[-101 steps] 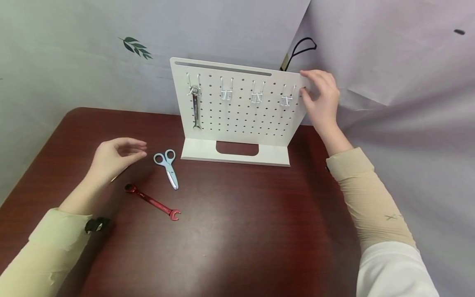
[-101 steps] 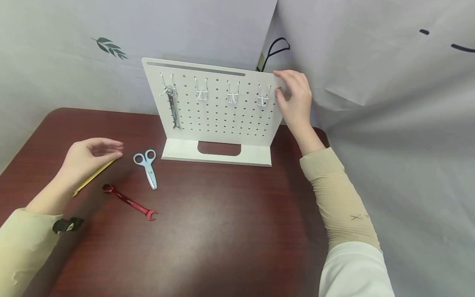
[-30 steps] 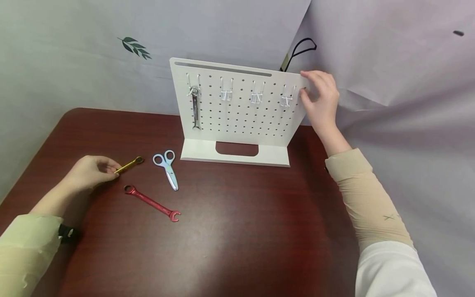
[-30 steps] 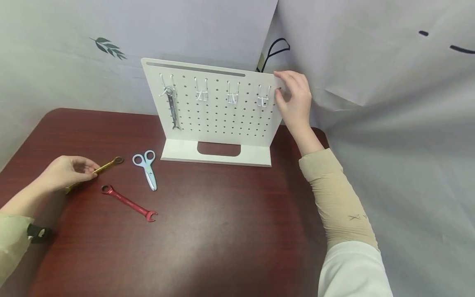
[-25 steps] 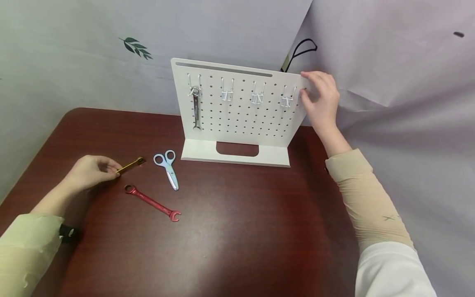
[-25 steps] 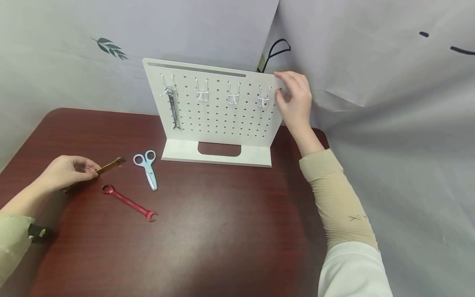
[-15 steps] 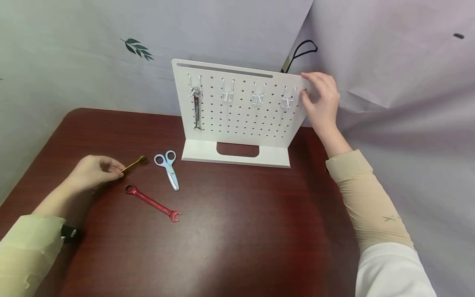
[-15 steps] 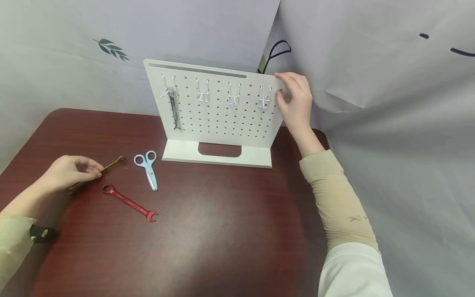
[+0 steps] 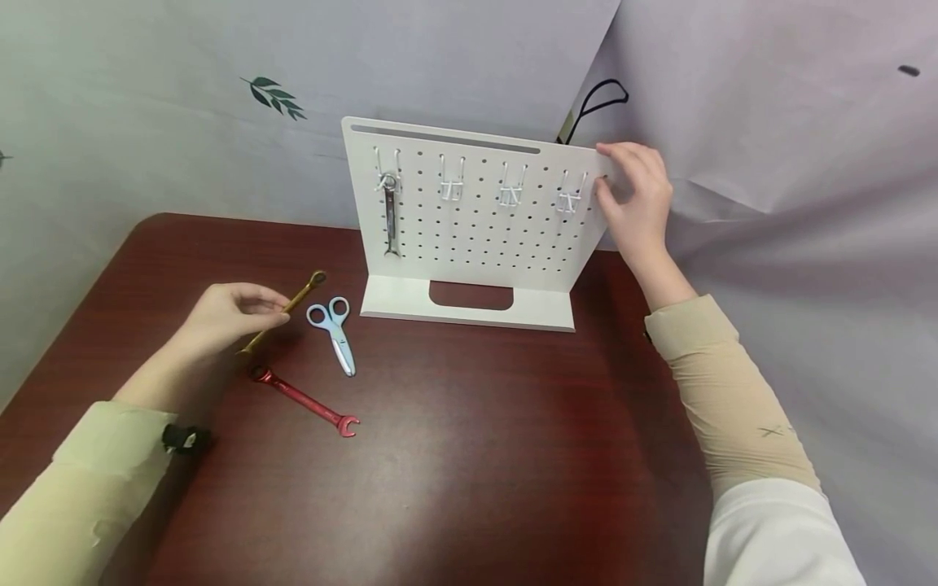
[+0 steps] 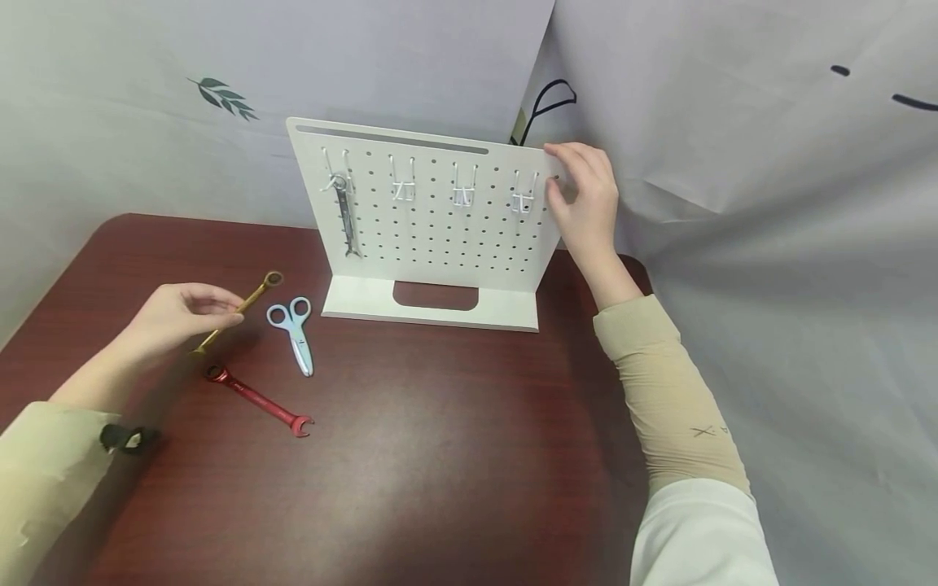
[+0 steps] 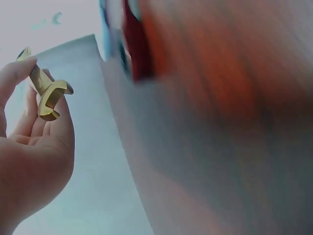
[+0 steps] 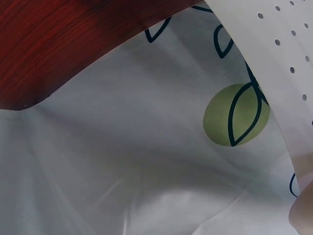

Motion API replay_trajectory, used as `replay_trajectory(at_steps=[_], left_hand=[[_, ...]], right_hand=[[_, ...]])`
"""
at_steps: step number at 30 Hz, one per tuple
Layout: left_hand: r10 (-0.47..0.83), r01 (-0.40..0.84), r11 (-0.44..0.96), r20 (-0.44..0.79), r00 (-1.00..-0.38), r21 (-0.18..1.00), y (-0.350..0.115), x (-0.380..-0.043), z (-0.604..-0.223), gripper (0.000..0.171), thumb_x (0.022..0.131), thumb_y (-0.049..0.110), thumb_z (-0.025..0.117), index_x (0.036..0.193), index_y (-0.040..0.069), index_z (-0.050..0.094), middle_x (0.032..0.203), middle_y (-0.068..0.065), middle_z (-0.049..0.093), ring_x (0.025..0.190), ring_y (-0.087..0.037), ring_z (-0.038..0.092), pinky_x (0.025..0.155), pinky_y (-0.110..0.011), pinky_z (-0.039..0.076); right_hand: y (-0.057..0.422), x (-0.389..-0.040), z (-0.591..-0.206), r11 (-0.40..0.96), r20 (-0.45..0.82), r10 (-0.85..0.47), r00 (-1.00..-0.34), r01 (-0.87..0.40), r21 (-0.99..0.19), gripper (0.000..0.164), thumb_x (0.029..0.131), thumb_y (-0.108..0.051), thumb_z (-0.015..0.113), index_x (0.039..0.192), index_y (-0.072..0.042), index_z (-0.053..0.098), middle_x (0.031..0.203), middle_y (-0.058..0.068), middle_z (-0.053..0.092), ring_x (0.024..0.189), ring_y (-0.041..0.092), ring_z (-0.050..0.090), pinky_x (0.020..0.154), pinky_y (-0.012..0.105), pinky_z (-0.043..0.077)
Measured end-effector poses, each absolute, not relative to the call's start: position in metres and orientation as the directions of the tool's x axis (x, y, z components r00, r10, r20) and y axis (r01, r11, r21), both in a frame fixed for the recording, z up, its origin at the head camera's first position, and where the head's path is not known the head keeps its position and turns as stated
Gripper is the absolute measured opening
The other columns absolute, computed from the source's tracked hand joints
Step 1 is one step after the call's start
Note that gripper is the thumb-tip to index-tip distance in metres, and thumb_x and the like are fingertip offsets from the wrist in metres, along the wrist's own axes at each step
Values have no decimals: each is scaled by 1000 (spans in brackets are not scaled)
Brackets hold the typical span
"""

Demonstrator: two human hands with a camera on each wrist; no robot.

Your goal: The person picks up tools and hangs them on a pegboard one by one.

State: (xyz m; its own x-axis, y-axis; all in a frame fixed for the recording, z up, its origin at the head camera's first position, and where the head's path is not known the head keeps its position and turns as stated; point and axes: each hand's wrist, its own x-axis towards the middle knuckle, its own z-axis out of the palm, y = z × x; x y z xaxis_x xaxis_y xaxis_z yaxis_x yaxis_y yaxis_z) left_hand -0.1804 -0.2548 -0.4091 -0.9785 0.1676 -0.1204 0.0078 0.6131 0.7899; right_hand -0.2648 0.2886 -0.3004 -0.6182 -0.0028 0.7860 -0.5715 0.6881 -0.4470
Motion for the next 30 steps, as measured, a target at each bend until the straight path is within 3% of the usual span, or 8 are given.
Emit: replay_trajectory(at_steps=[4,7,11,18,30], left_hand=[[166,-4,498,-100,-981,867,-232,-184,-407,29,95,10,81,117,-6,73,82,26,73,80,9,70,68,-15,57],[171,-7,394,-80,-982,919,-213,-189,-406,12,94,6,81,106,10,80,81,25,74,79,7,72,67,-16,57],[186,3,268,-48,-981,963,-186,-200,-400,29,93,2,79,91,31,78,81,23,75,79,6,73,66,-16,56],[203,53,145,23,-979,988,-141,-214,-384,32,91,-3,78,89,28,78,81,19,76,78,3,72,65,-15,56],[203,95,-20,97,-974,995,-96,-227,-369,43,90,-9,75,86,33,78,83,19,76,79,1,71,73,-15,57]], right_hand=[[289,-265,-301,683,788,-11,-615,-580,-443,36,89,11,71,121,-2,78,121,20,76,120,38,63,111,40,46],[289,-265,-300,677,793,-10,-609,-588,-443,36,88,11,71,121,-2,78,120,20,76,119,39,63,110,40,46],[289,-265,-299,674,793,1,-609,-585,-451,36,88,11,71,120,-2,79,120,19,76,120,38,63,111,38,46],[288,-266,-301,689,789,-3,-614,-573,-444,35,90,11,70,121,-1,78,121,21,75,120,38,63,111,38,46],[287,-265,-298,686,796,-7,-605,-583,-436,35,90,11,69,122,-1,78,121,21,75,120,38,63,111,39,46]])
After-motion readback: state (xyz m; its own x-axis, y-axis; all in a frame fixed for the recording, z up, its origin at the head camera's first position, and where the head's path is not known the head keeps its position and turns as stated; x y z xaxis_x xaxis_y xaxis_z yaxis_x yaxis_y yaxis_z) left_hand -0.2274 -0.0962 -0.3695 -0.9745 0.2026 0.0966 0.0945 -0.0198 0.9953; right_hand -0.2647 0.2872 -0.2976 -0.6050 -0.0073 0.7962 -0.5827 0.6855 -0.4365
